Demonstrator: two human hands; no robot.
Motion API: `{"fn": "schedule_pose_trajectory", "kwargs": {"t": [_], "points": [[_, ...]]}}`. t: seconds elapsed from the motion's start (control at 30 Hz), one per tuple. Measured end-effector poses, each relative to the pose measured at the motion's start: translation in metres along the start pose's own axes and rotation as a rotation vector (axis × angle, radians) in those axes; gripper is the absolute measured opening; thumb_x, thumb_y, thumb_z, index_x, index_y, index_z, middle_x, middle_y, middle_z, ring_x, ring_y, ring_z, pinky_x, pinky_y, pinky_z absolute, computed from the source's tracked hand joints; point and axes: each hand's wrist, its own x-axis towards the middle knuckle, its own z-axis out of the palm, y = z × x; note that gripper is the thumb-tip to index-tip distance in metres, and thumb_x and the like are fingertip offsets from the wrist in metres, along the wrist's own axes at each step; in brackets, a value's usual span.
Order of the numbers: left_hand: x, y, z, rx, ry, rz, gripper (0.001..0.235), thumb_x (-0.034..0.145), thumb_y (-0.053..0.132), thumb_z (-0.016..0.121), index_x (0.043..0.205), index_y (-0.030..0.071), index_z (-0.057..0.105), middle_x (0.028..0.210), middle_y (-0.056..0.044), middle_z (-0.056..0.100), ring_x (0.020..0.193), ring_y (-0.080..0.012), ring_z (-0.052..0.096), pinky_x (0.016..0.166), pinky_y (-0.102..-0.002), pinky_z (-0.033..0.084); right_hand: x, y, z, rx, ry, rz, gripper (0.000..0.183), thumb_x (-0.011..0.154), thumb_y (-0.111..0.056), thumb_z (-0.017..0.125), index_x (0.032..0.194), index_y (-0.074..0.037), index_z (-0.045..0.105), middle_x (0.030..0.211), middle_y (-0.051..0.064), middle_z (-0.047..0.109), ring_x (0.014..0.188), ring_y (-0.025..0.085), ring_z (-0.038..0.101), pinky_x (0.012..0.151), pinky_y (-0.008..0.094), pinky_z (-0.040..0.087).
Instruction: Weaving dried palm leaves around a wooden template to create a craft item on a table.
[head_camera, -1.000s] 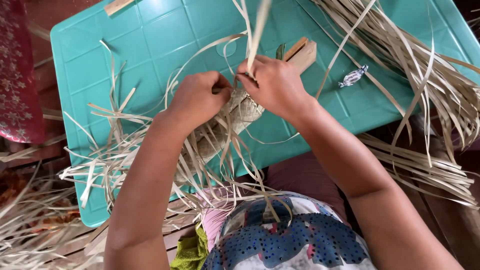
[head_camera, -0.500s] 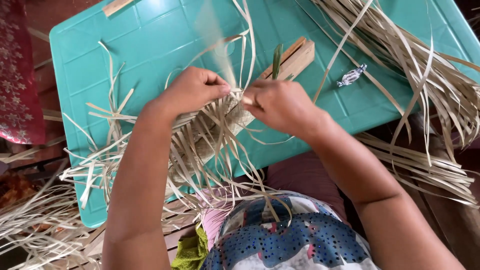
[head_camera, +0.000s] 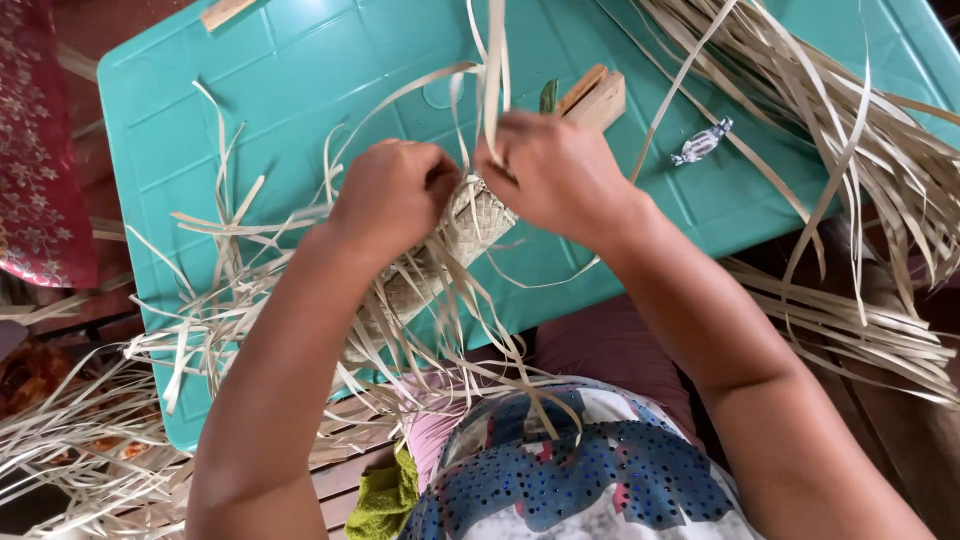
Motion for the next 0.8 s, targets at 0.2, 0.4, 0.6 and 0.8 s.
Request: {"fn": "schedule_pose_trajectory", "kwargs": {"t": [0.2,0.4,0.6,0.8], "points": [[-0.004,0.001,-0.007,-0.067,-0.039,-0.072,0.020,0.085,0.027,0.059,0.084,0.016,0.076,0.073,-0.006,0.073,0.067,-0.0318,0.065,0.059,-0.046,0.044,0.035,-0.004,0.000,-0.026,-0.128,-0.027,0.021,0.100,-0.023,0.064,0.082,-0.014,0.071,0.074,0.001,0.067,0.059,0.026,0.063,0.042,0.043,0.047],[0.004,0.013,0.004,0.017,-0.061,-0.206,0.015,0.083,0.021,0.058,0.070,0.015,0.059,0.072,-0.001,0.068,0.069,-0.0290,0.060,0.062,-0.045,0.044,0.051,0.006,-0.044,-0.081,0.227,0.019,0.026,0.104,-0.032,0.085,0.094,-0.015,0.067,0.081,-0.002,0.071,0.062,0.017,0.063,0.045,0.035,0.042],[0.001,0.017,-0.015,-0.118,-0.110,-0.290,0.023,0.084,0.038,0.069,0.097,0.020,0.077,0.095,-0.007,0.077,0.104,-0.0359,0.070,0.089,-0.048,0.056,0.034,-0.002,-0.007,0.663,-0.383,0.482,0.023,0.091,-0.035,0.074,0.102,-0.016,0.079,0.062,0.007,0.067,0.055,0.023,0.067,0.064,0.036,0.054],[0.003,0.021,-0.023,-0.235,-0.151,-0.339,0.023,0.087,0.032,0.065,0.095,0.015,0.078,0.084,-0.006,0.075,0.091,-0.0296,0.072,0.082,-0.043,0.055,0.030,-0.004,-0.017,0.866,-0.229,0.445,0.016,0.087,-0.021,0.079,0.097,-0.008,0.076,0.062,0.007,0.067,0.052,0.015,0.066,0.060,0.028,0.054]]}}
